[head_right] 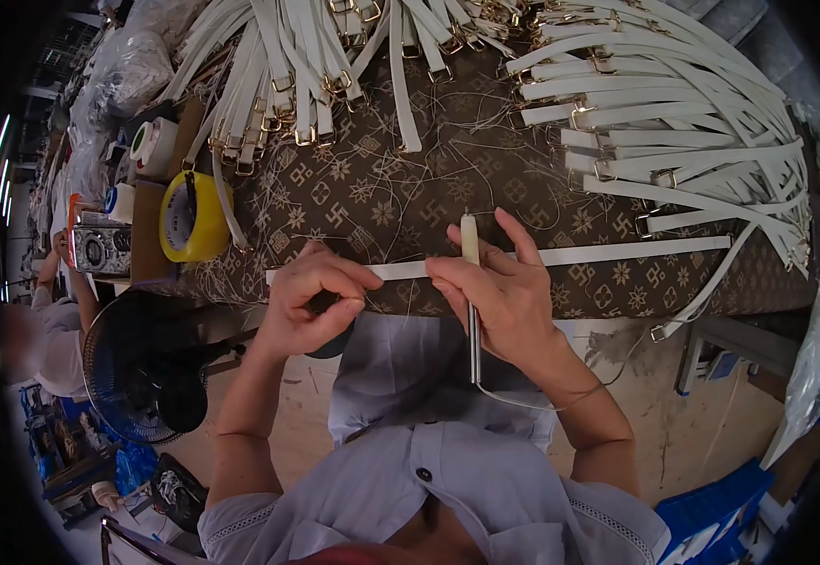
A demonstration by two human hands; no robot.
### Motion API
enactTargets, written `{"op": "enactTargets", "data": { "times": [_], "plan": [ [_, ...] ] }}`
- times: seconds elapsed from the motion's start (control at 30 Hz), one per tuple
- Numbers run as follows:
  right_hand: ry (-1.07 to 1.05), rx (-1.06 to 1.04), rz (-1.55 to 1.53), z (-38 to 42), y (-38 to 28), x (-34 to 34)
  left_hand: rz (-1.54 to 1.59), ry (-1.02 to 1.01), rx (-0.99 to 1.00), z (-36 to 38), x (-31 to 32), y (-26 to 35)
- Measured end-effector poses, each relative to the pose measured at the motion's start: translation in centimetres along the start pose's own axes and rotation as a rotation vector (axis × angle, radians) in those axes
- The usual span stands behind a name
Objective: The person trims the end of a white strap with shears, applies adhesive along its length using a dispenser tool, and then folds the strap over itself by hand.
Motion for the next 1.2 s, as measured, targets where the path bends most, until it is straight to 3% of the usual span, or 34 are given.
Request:
{"op": "enactTargets", "data": {
  "times": [0.1, 0.37, 1.2],
  "plan": [
    [0.008, -0.051, 0.038, -0.1, -0.3, -0.1, 0.035, -0.048, 0.111, 0.2, 0.6, 0.1],
    [-0.026, -0.009, 0.022, -1.0, -0.8, 0.2, -0.241, -0.087, 0.36, 0.9, 2.1, 1.2],
    [0.048, -0.021, -0.07, -0.6, -0.9, 1.0, -0.415, -0.092, 0.428, 2.3, 3.4, 2.0]
  ]
}}
Point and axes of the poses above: each hand's wrist, its own z-axis away from the middle knuckle, its own x-axis out of the palm, y = z × x, the point moved 6 cm from there along -z, towards the middle knuckle, and after that the axes turned 5 degrees about z, right-handed, at the moved point
